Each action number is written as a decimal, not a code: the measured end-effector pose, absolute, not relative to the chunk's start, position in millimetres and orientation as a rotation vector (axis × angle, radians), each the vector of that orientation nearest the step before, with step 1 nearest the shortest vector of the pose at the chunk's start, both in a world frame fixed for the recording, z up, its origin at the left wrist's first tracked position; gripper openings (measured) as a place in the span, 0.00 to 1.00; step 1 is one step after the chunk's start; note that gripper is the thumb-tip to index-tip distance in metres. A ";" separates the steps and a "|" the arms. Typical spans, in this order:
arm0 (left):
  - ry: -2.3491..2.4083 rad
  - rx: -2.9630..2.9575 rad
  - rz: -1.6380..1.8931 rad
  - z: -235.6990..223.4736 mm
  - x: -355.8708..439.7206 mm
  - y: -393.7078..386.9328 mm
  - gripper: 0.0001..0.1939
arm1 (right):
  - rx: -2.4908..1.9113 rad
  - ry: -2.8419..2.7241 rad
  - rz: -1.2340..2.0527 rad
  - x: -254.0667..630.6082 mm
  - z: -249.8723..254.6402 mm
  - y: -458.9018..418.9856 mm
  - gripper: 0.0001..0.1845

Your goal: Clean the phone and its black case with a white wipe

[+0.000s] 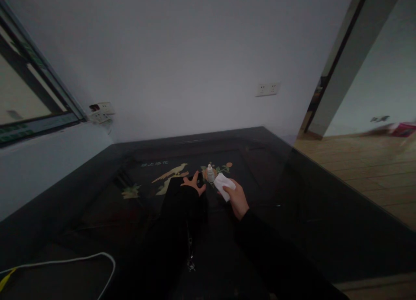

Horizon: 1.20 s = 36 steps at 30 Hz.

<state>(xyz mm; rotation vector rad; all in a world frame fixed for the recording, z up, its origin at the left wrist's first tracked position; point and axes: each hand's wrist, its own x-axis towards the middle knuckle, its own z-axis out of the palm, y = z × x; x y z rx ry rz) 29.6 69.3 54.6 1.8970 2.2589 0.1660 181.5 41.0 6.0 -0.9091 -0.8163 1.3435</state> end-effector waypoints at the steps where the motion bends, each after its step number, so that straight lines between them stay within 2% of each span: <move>1: 2.280 1.920 0.138 53.6 31.3 70.8 0.37 | -0.910 -0.819 1.338 181.6 6.0 40.9 0.15; 9: 2.367 2.050 -0.007 37.9 46.3 81.2 0.37 | -0.939 -0.841 1.309 183.2 4.2 41.9 0.15; 13: 2.352 2.073 0.010 44.9 47.9 77.3 0.38 | -0.945 -0.852 1.293 183.8 5.0 41.9 0.13; 20: 2.438 1.949 0.096 71.4 -24.4 58.4 0.33 | -0.931 -0.828 1.268 183.2 10.7 39.2 0.19; 25: 2.540 1.758 0.024 47.9 -51.5 42.6 0.44 | -0.943 -0.825 1.274 177.4 14.2 33.7 0.19; 31: 2.570 1.784 0.070 34.1 -37.9 43.3 0.44 | -0.949 -0.838 1.292 175.1 15.4 29.9 0.20; 36: 2.483 1.813 0.136 43.3 -47.4 48.9 0.50 | -0.879 -0.861 1.411 169.7 21.3 24.3 0.18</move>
